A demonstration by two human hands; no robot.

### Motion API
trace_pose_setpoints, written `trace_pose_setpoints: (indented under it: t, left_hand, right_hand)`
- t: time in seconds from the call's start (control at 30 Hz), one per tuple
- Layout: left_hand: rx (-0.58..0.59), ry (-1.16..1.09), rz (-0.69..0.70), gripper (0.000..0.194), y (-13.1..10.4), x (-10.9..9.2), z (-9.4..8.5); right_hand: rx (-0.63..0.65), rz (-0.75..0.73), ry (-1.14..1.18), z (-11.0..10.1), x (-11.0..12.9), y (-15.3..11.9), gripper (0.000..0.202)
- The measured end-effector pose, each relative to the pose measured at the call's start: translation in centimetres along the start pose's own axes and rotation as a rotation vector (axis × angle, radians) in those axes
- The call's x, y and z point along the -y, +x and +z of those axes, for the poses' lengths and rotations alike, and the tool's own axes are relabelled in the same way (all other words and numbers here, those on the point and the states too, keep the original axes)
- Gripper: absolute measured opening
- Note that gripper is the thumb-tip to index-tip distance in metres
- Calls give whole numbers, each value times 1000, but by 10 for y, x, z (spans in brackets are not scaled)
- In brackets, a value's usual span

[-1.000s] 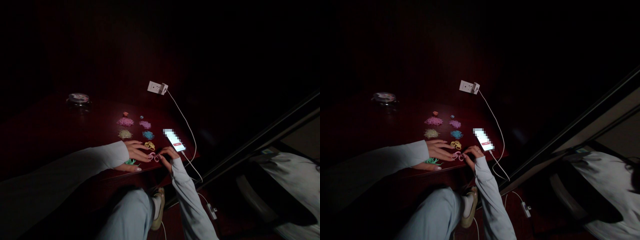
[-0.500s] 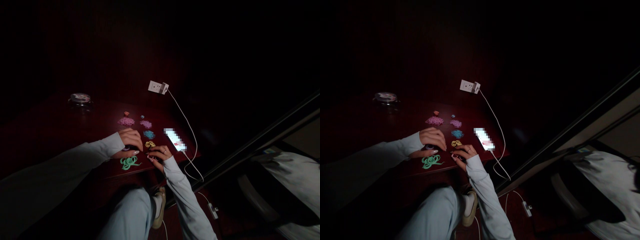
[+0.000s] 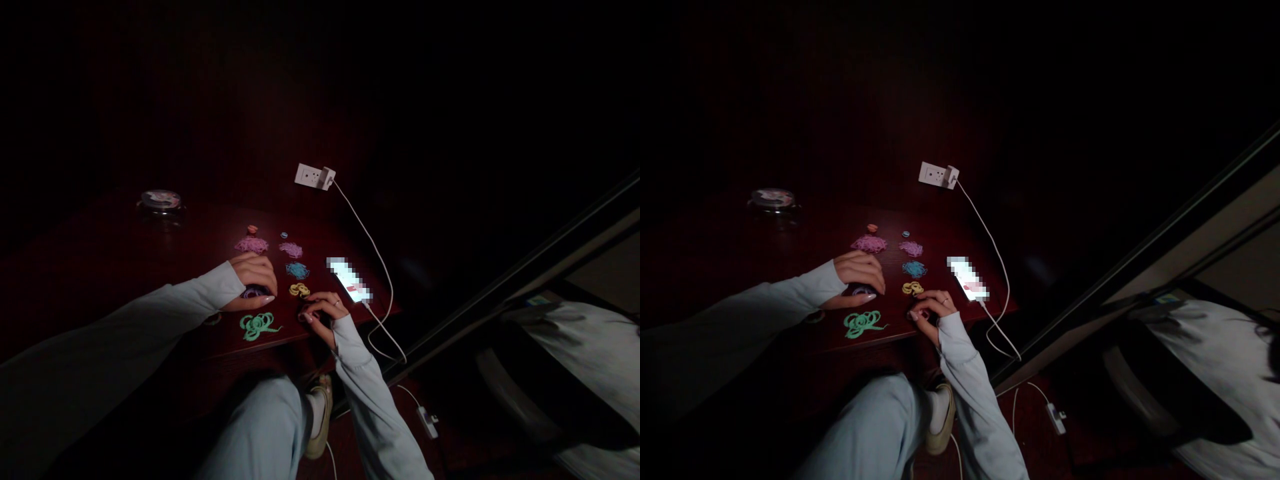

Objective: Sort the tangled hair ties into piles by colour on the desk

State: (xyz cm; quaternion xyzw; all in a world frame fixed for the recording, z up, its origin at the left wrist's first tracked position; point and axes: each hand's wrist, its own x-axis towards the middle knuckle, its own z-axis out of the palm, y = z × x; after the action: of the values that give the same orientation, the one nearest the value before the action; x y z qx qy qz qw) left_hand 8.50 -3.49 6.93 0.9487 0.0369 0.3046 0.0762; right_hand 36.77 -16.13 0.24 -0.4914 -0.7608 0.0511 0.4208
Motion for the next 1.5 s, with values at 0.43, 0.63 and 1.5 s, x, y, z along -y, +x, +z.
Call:
trace_pose_setpoints:
  t: [0.43, 0.63, 1.5]
  left_hand:
    - [-124, 303, -377, 34, -20, 37, -22]
    - [-138, 315, -479, 36, -25, 52, -18]
    - [195, 273, -814, 72, -38, 80, 8]
  right_hand:
    - [62, -30, -35, 20, -16, 0, 9]
    - [83, -42, -45, 20, -14, -1, 12]
    - [-208, 424, 244, 39, -108, 148, 58]
